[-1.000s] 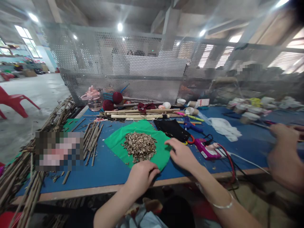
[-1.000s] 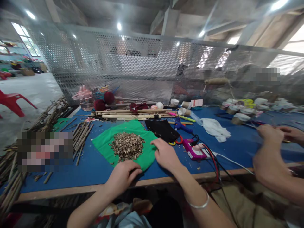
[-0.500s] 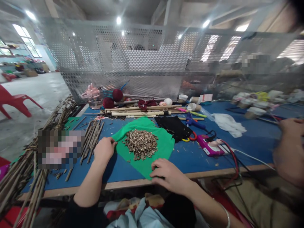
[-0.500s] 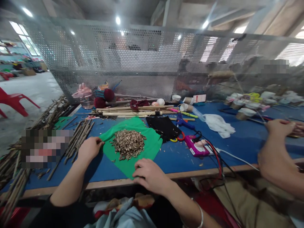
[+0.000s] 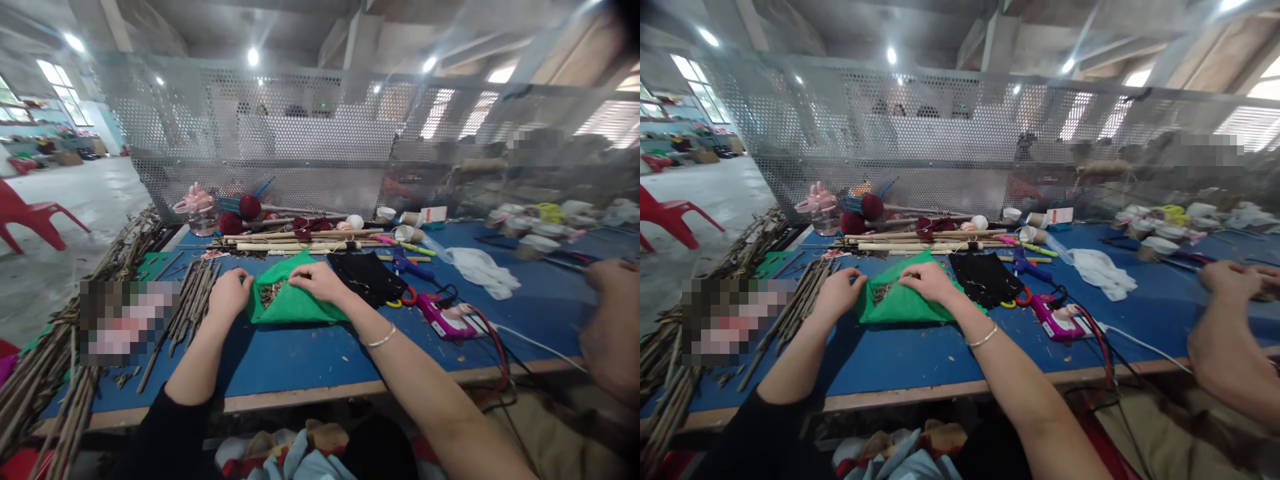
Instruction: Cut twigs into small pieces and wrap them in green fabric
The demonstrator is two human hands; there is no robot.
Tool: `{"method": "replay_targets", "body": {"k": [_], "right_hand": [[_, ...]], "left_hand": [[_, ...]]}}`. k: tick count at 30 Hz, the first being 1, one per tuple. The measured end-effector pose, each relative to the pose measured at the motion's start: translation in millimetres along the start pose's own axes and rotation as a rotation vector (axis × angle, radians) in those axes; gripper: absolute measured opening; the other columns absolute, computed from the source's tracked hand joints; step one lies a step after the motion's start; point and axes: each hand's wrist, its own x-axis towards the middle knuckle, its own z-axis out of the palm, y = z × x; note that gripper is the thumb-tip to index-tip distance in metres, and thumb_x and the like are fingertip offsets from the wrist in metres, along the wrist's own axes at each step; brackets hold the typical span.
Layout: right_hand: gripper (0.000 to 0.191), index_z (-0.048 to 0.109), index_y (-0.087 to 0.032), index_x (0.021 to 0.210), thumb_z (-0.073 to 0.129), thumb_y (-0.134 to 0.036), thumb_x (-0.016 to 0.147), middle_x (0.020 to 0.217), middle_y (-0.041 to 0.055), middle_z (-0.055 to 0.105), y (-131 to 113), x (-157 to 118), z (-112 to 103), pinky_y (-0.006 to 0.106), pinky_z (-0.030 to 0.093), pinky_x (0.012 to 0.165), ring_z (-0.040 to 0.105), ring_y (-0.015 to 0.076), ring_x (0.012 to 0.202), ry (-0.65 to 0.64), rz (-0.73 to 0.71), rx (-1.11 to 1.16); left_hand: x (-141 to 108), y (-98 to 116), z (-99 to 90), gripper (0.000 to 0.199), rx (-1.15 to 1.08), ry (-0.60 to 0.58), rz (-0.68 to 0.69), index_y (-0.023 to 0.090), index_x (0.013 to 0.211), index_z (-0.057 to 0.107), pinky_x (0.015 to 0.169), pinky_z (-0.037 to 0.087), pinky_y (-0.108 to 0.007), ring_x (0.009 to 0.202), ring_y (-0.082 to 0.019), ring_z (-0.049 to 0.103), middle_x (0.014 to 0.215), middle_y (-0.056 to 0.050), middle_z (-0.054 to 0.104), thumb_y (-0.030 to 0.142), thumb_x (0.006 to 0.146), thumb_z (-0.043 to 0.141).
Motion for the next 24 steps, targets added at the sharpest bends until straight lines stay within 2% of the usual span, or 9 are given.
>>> {"method": "replay_targets", "body": {"k": [4,8,10,12,15,18,20,22,24], "right_hand": [[0.023,0.069,-0.015,0.074,0.058,-0.036,0.076,0.058,-0.0015,0.058,22.8,7.5,17.0,0.020,0.030,0.051,0.042,0.0088,0.051,0.036,0.132,0.061],[0.023,0.069,-0.015,0.075,0.058,-0.036,0.076,0.055,-0.0020,0.054,28.1,0.3,22.8,0.020,0.029,0.050,0.041,0.0089,0.050,0.109,0.195,0.091],[0.023,0.069,-0.015,0.074,0.058,-0.035,0.076,0.053,-0.0025,0.052,29.1,0.0,23.7,0.020,0.029,0.049,0.040,0.0088,0.050,0.120,0.210,0.085],[0.023,0.069,-0.015,0.074,0.058,-0.035,0.076,0.053,-0.0027,0.052,30.0,1.2,24.9,0.020,0.028,0.049,0.040,0.0086,0.050,0.119,0.213,0.089],[0.021,0.069,-0.015,0.074,0.059,-0.034,0.075,0.053,-0.0032,0.051,29.8,0.9,27.1,0.020,0.028,0.050,0.039,0.0083,0.050,0.122,0.191,0.098],[0.021,0.068,-0.015,0.075,0.059,-0.034,0.075,0.052,-0.0039,0.050,28.5,-3.1,26.6,0.020,0.029,0.050,0.039,0.0080,0.050,0.106,0.160,0.136],[0.026,0.067,-0.015,0.079,0.059,-0.040,0.075,0.053,-0.0041,0.050,30.1,-3.6,22.0,0.020,0.030,0.049,0.040,0.0081,0.050,0.108,0.140,0.179],[0.034,0.065,-0.015,0.084,0.054,-0.046,0.078,0.058,-0.0028,0.054,36.1,1.9,13.2,0.020,0.033,0.050,0.042,0.0087,0.051,0.183,0.135,0.193],[0.036,0.063,-0.014,0.087,0.047,-0.047,0.082,0.067,0.0004,0.059,46.9,14.3,2.1,0.020,0.037,0.055,0.048,0.0102,0.057,0.274,0.196,0.093]], "left_hand": [[15.1,2.1,13.4,0.027,-0.081,0.033,-0.002,0.021,0.084,0.064,0.073,0.043,-0.029,0.082,-0.023,0.062,0.084,-0.008,0.069,0.039,0.081,0.044],[16.2,-1.2,21.6,0.027,-0.175,0.195,-0.012,0.020,0.089,0.063,0.079,0.044,-0.033,0.085,-0.023,0.061,0.089,-0.008,0.067,0.038,0.082,0.044],[9.4,3.3,21.6,0.027,-0.180,0.329,0.067,0.018,0.094,0.063,0.087,0.041,-0.037,0.096,-0.024,0.057,0.099,-0.010,0.064,0.035,0.082,0.046],[-1.9,13.5,22.4,0.027,-0.204,0.403,0.225,0.017,0.098,0.062,0.095,0.036,-0.039,0.105,-0.024,0.052,0.108,-0.011,0.061,0.033,0.083,0.046],[-20.5,32.1,29.7,0.034,-0.229,0.260,0.410,0.018,0.108,0.058,0.100,0.032,-0.042,0.114,-0.025,0.047,0.117,-0.010,0.057,0.038,0.084,0.046],[-31.7,42.2,39.4,0.054,-0.201,0.069,0.407,0.016,0.125,0.046,0.101,0.026,-0.054,0.122,-0.031,0.040,0.127,-0.014,0.051,0.047,0.081,0.048],[-33.9,42.6,42.4,0.051,-0.203,-0.026,0.436,0.018,0.123,0.048,0.102,0.023,-0.057,0.120,-0.030,0.043,0.125,-0.013,0.053,0.047,0.082,0.047],[-34.0,40.5,42.4,0.043,-0.227,-0.053,0.475,0.021,0.117,0.053,0.102,0.024,-0.056,0.118,-0.028,0.045,0.123,-0.011,0.054,0.046,0.083,0.047],[-33.9,38.5,41.3,0.040,-0.264,-0.025,0.496,0.021,0.114,0.056,0.102,0.028,-0.054,0.121,-0.029,0.042,0.126,-0.012,0.051,0.043,0.081,0.051]]}}
